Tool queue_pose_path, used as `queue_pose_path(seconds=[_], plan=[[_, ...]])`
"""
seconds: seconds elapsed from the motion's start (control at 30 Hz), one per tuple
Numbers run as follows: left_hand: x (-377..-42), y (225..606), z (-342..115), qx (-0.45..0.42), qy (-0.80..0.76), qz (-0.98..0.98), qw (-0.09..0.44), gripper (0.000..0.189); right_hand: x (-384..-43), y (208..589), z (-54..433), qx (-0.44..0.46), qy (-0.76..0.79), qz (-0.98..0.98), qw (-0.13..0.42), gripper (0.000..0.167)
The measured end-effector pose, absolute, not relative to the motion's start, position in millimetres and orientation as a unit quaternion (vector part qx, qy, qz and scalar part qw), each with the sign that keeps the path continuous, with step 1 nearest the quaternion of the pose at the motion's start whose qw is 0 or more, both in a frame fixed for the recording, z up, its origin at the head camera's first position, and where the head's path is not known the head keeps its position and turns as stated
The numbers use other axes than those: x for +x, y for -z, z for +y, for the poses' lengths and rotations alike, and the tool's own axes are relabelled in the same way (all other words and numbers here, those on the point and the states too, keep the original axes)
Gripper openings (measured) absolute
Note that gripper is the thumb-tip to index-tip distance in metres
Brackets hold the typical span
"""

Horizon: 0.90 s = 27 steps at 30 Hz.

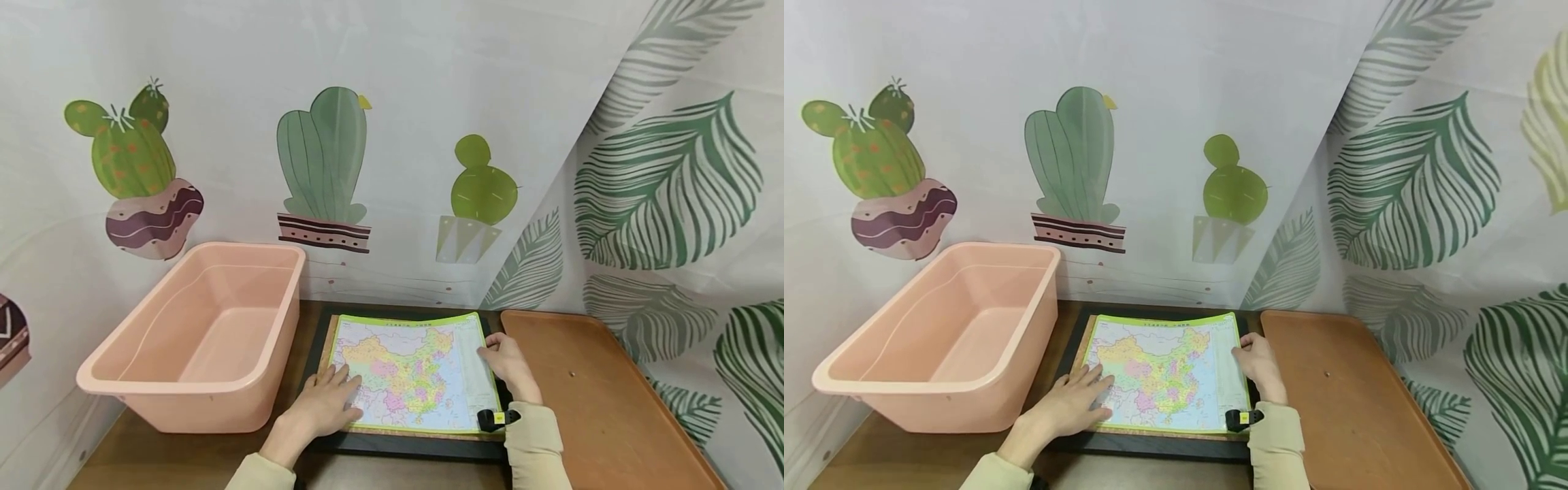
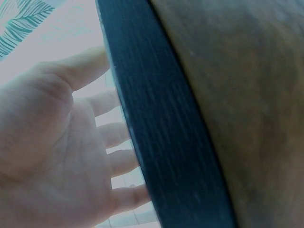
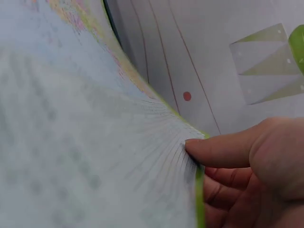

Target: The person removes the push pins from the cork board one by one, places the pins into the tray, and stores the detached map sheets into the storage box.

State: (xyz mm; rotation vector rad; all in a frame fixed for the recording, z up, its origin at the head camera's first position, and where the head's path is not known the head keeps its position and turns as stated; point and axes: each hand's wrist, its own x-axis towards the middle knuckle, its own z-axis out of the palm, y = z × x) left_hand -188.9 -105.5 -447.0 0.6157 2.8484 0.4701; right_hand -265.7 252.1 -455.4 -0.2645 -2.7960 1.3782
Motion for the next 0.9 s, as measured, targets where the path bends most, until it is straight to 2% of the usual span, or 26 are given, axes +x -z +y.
queue_pose_path(seconds=[0.17,0.43,0.9], plan=[[-187.6,446.2,-106.2,0.207,-0.159,0.961,0.093,0.060,-265.2,453.0,252.3,-0.075,-0.461,-0.884,0.015,0.020],[-186.9,445.5,-107.7,0.212,-0.164,0.959,0.091,0.060,-262.7,447.4,257.3,-0.076,-0.520,-0.851,-0.007,0.020],[-186.4,442.2,-110.9,0.209,-0.153,0.963,0.079,0.059,-258.2,435.0,258.8,-0.063,-0.584,-0.809,-0.009,0.021]])
